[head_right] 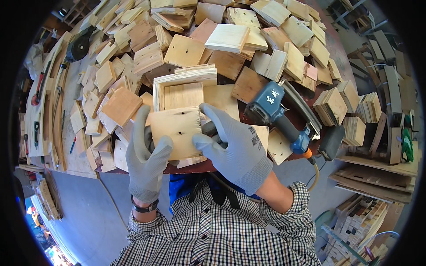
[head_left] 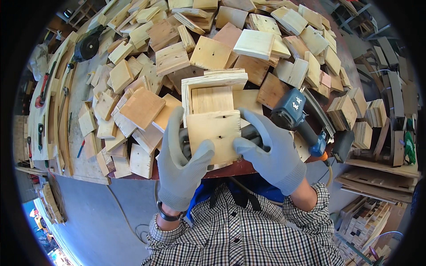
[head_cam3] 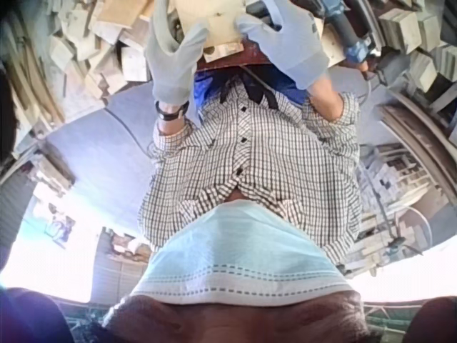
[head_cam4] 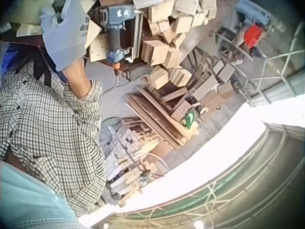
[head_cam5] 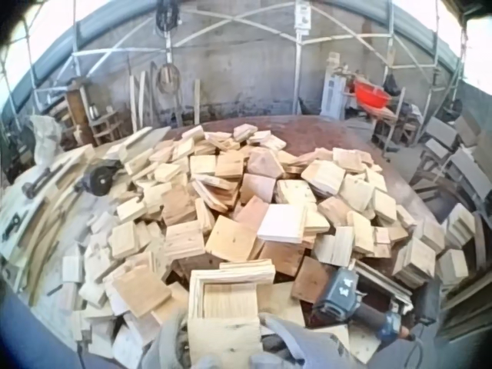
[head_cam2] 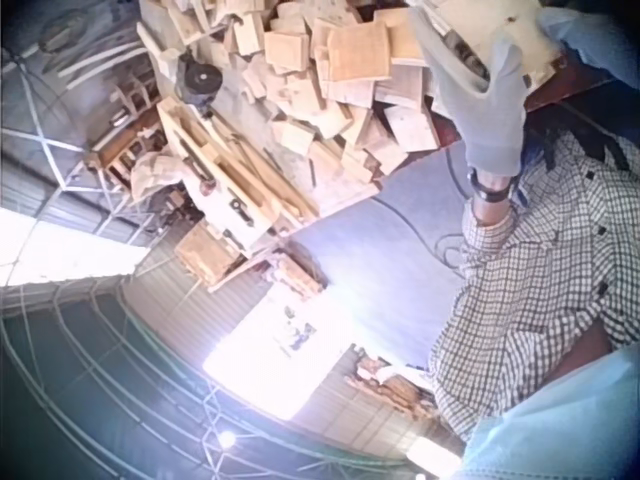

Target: The person assembles small wooden boxes by hand, picking up pre-cut wooden pieces and joining them into box shapes. They repeatedly pick pieces from a large pile, align them, and use a handheld power tool to fasten the joints. The assembled boxes are placed on the work surface as they are completed.

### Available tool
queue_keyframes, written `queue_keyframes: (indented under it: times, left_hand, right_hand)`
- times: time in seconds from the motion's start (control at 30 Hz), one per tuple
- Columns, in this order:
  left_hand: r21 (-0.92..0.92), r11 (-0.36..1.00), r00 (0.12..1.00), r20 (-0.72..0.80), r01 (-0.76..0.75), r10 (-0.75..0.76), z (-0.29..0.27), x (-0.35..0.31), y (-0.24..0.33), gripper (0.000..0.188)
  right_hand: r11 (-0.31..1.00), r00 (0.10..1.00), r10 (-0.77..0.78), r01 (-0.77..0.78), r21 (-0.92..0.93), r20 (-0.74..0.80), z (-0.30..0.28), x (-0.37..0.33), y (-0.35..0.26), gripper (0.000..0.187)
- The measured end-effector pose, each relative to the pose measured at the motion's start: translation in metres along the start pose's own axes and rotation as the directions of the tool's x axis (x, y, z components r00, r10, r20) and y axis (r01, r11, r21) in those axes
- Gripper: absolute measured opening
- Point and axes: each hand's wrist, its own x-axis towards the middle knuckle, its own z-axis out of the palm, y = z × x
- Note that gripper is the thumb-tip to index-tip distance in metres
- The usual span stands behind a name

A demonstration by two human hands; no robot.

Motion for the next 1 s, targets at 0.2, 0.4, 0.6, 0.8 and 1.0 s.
queue_keyframes:
  times: [0.2,0.4,0.6,0.8,1.0]
  left_hand:
    - [-0.008,1.000,1.000,-0.009,0.014,-0.014,-0.004,0.001,0.002,0.080]
    - [0.036,0.962,0.963,-0.020,-0.269,0.270,-0.012,-0.008,-0.024,0.073]
    - [0.013,0.967,0.965,-0.065,-0.255,0.255,-0.012,-0.010,-0.025,0.069]
    - [-0.149,0.988,0.998,-0.034,0.043,-0.048,-0.009,0.002,0.001,0.067]
    - [-0.063,0.997,0.998,-0.028,0.054,-0.056,-0.010,0.010,0.013,0.066]
  right_hand:
    - [0.991,0.992,0.124,-0.125,0.035,0.033,-0.009,0.008,-0.003,0.063]
    - [0.985,0.985,-0.162,0.165,-0.050,0.052,-0.008,0.010,0.000,0.046]
    - [0.992,0.992,-0.123,0.124,-0.010,0.033,-0.002,0.006,-0.004,0.054]
    - [0.503,0.891,-0.415,0.393,-0.770,0.184,0.003,-0.004,-0.012,0.088]
    - [0.465,0.861,-0.465,0.437,-0.770,0.208,0.009,-0.002,0.006,0.069]
